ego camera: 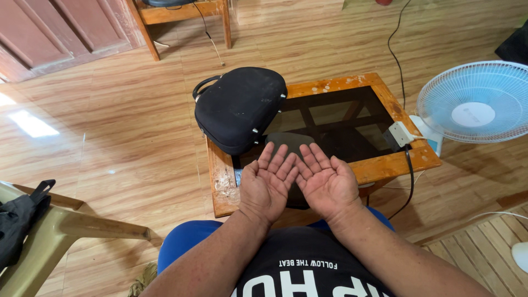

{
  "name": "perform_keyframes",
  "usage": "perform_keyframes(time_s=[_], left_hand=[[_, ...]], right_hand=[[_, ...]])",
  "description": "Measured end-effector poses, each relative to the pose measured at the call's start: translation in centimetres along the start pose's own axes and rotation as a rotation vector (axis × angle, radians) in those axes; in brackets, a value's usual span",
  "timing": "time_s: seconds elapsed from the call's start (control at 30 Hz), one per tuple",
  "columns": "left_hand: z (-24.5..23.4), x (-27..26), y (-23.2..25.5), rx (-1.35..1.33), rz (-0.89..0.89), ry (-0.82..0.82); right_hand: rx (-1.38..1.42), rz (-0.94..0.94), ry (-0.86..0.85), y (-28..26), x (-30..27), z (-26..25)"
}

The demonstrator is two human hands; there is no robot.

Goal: The person opens a black carrying case on a wooden table and removes a folded drone and accessories. They unfold the drone's arms and propellers, then attach a landing gear frame to the underside of the drone. The person handles the drone and frame by hand without using additional tools.

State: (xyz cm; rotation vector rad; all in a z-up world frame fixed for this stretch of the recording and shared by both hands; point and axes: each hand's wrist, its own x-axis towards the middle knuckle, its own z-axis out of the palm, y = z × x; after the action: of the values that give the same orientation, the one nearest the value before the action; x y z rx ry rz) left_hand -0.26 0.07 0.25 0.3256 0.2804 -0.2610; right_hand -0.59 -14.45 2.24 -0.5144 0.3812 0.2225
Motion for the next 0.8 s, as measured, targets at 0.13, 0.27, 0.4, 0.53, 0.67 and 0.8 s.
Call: perform_keyframes(time_s=[0.13, 0.27, 0.4, 0.53, 0.67, 0.8], left_hand=[[0.1, -0.1, 0.0, 0.009, 0.001, -0.010], [0.0, 0.0, 0.1, -0.005, 0.004, -0.049], [-0.3, 0.2, 0.1, 0.002, 0.009, -0.074], [-0.3, 0.1, 0.1, 0.023, 0.019, -0.092], [-0.3, 0.0, 0.8, 0.225, 0.037, -0.083], [-1.6, 0.0, 2.0, 0.579, 0.102, -0.112]], right_hand=[[0.015, -0.002, 0.000, 0.0, -0.1, 0.0], [0.022, -0.004, -0.039, -0.3, 0.1, -0.2], [0.025, -0.008, -0.049, -0.3, 0.4, -0.6], [0.031, 0.002, -0.092, -0.4, 0.5, -0.9], [-0.035, -0.004, -0.131, -1.0, 0.4, -1.1], [-0.205, -0.027, -0.074, -1.7, 0.5, -1.5]])
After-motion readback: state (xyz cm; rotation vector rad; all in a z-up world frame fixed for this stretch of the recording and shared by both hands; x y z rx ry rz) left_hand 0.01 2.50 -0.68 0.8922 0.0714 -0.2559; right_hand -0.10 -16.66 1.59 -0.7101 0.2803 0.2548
